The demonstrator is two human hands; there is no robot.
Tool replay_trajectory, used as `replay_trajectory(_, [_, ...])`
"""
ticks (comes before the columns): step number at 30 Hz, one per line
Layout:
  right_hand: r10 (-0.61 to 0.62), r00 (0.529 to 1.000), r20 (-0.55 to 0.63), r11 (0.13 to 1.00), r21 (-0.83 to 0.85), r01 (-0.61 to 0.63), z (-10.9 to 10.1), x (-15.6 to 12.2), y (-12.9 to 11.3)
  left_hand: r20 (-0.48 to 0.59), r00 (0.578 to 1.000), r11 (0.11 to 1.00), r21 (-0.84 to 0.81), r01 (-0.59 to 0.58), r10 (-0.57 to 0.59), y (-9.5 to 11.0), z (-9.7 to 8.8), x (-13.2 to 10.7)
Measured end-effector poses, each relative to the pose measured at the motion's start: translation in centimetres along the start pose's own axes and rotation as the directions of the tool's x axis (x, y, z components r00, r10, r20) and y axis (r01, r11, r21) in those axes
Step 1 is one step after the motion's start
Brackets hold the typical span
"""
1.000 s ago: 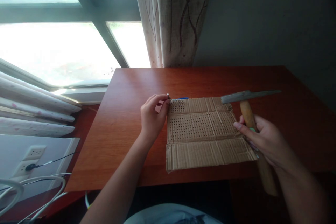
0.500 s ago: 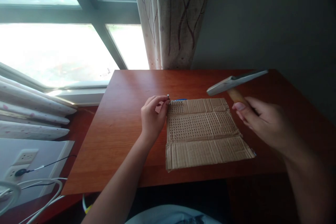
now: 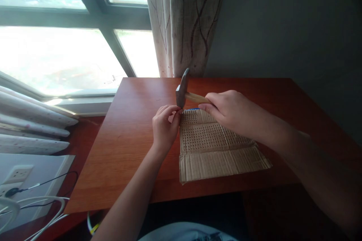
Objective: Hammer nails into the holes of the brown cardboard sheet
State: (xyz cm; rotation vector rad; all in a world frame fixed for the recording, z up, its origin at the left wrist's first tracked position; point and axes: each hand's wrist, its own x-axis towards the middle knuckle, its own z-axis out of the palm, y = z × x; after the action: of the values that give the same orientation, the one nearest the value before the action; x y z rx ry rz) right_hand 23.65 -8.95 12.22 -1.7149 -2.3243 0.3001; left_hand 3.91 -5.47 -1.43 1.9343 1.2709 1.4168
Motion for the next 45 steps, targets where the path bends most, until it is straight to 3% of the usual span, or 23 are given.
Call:
replay_trajectory(7, [0.011,0.999,-0.032,1.0,0.013,-0.011,-0.2,0.0,-0.4,-0.003,1.0,1.0,0.009,0.001,-0.001,0.1,-0.1,0.0])
replay_trajectory(12, [0.04,0.999,0.037,0.999,0.01,-0.04,0.4,0.0,-0.4,0.015,1.0,1.0,0.022,-0.006,0.006,0.1,-0.2,0.0])
replay_trajectory(18, [0.015,1.0,-0.007,1.0,0.008,-0.015,0.1,-0.1,-0.3,-0.004,1.0,1.0,0.008,0.005,-0.005,-0.2,0.0,-0.1])
replay_trajectory(24, [0.02,1.0,0.023,0.999,0.028,-0.021,0.2,-0.1,-0.2,0.027,0.999,0.998,-0.051,0.032,-0.031,0.3,-0.1,-0.1])
replay_trajectory(28, [0.028,0.999,0.022,0.999,0.038,-0.029,0.3,-0.1,-0.1,0.11,0.988,0.982,-0.147,0.121,-0.106,0.4,-0.6,-0.4])
replay_trajectory(33, [0.031,0.999,0.007,0.998,0.058,-0.031,0.2,-0.1,0.1,0.258,0.94,0.932,-0.229,0.283,-0.222,-0.1,-1.1,-1.1])
replay_trajectory(45, [0.065,0.998,0.012,0.996,0.063,-0.066,-0.9,-0.1,-0.7,0.284,0.899,0.883,-0.24,0.404,-0.334,-0.4,-0.7,-1.2])
